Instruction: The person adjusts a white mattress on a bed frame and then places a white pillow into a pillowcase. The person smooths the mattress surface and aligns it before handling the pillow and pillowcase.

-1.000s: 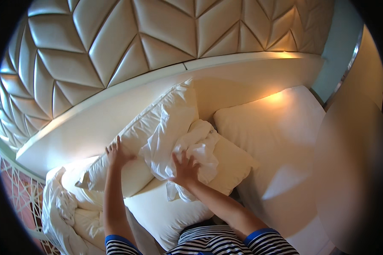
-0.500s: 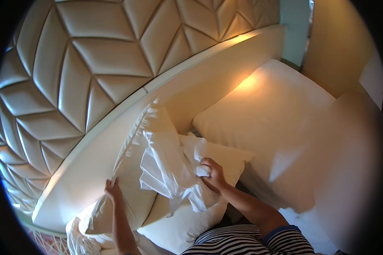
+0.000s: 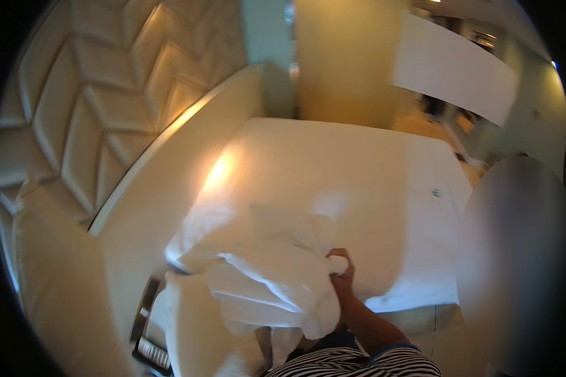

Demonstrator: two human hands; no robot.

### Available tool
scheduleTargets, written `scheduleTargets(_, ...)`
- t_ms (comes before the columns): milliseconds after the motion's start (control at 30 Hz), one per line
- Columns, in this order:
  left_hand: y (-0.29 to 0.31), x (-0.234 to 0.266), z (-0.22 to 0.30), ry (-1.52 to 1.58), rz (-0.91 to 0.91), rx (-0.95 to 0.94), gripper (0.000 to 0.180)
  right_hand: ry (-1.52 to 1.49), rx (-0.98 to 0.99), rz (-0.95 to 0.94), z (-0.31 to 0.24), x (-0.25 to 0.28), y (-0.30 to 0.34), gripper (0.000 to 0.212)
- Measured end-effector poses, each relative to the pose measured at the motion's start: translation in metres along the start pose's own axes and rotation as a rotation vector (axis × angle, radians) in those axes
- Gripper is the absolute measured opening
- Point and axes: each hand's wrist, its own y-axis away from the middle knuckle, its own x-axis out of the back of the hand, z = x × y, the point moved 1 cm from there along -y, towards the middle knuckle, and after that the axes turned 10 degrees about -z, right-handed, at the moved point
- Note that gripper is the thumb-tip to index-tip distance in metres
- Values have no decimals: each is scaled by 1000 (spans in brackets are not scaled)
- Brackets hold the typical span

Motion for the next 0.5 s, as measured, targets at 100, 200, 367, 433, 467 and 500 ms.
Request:
scheduleTargets(100,36,-43,67,149,-152,-96,40,47,-65,63,4,46,18,28)
scheduleTargets(200,72,-83,134,307,-305,-172,39,167,-33,150,-1,99,29,27)
scheduleTargets(367,150,-138,214,508,-535,-197,38,355,-26,316,-7,193,54,27)
scheduleTargets(433,180,-156,246,576,-632,-182,37,425,-22,384,-18,229,65,26)
scheduleTargets(467,196,-165,262,611,-679,-169,37,460,-18,413,-24,248,71,26)
scheduleTargets(500,213,-174,277,649,-730,-153,37,494,4,490,-28,269,80,24)
